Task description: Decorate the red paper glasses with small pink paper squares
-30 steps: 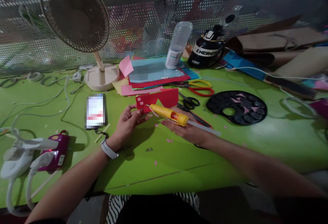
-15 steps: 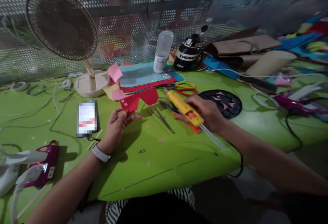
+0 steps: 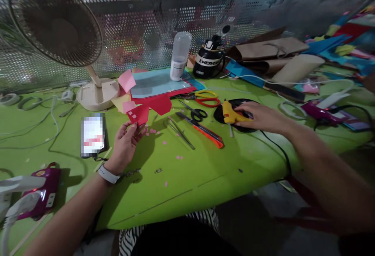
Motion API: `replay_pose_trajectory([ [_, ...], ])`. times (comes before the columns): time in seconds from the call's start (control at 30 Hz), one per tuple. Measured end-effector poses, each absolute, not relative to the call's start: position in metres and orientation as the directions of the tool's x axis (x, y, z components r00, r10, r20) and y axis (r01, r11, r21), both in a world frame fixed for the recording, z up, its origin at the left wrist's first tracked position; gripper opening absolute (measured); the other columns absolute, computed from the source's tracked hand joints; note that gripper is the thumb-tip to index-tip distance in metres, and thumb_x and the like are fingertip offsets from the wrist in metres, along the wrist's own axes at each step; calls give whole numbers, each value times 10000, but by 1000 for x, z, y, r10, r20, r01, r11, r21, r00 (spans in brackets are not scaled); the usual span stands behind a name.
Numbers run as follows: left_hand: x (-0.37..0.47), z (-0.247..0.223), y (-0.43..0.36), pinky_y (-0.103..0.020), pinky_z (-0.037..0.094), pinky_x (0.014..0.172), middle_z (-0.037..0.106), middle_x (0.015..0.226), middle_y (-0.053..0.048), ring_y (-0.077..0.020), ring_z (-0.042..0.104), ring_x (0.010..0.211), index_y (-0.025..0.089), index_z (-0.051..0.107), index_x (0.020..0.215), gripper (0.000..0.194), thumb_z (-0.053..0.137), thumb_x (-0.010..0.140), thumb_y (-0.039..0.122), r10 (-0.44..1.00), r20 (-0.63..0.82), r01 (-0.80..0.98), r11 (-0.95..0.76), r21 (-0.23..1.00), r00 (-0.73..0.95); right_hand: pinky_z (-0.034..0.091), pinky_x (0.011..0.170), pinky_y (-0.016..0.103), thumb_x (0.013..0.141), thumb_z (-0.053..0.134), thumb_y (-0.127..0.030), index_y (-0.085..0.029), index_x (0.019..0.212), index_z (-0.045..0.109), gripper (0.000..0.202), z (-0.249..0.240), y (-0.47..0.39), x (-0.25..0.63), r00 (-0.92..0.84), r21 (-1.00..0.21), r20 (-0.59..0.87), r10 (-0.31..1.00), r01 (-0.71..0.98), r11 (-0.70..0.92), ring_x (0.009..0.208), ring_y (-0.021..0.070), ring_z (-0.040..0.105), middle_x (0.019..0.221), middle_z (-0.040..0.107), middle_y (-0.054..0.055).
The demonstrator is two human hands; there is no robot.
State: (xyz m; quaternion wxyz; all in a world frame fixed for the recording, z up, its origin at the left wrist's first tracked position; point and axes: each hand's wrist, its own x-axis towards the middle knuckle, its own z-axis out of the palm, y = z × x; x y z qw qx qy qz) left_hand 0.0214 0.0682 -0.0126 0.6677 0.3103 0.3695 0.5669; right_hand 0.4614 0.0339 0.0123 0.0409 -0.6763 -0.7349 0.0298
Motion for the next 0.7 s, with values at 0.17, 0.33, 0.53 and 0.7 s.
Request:
replay_pose_trajectory([
  [0.17, 23, -15, 70, -288, 594, 843, 757, 916, -32, -168, 739, 896, 176, 604, 899, 135, 706, 818, 139, 986, -154, -548, 166, 820, 68, 450, 859, 368, 923, 498, -386, -165, 951, 655, 273, 33, 16, 380, -153, -99, 285, 946, 977, 188, 971, 264, 616, 1004, 684, 143],
  [0.33, 23, -7, 70, -275, 589, 840, 755, 879, -22, -152, 739, 868, 176, 604, 872, 131, 704, 815, 115, 986, -168, -560, 149, 815, 17, 446, 588, 319, 898, 502, -596, -190, 846, 597, 420, 13, 18, 296, -316, -161, 47, 948, 934, 319, 756, 225, 625, 889, 671, 97],
  [0.53, 18, -6, 73, -318, 573, 889, 749, 873, -26, -153, 737, 861, 181, 591, 873, 118, 678, 835, 111, 987, -161, -565, 124, 815, -15, 427, 539, 320, 941, 480, -343, -200, 805, 566, 215, -5, 26, 294, -302, -191, 10, 953, 935, 298, 691, 234, 646, 784, 677, 91],
  [0.7, 18, -10, 75, -295, 581, 842, 748, 880, -37, -144, 736, 827, 168, 605, 863, 97, 663, 839, 94, 987, -162, -591, 119, 798, -19, 428, 520, 285, 926, 527, -337, -209, 896, 619, 160, 13, 28, 311, -115, -431, 125, 985, 888, 158, 543, 180, 633, 671, 685, 25],
])
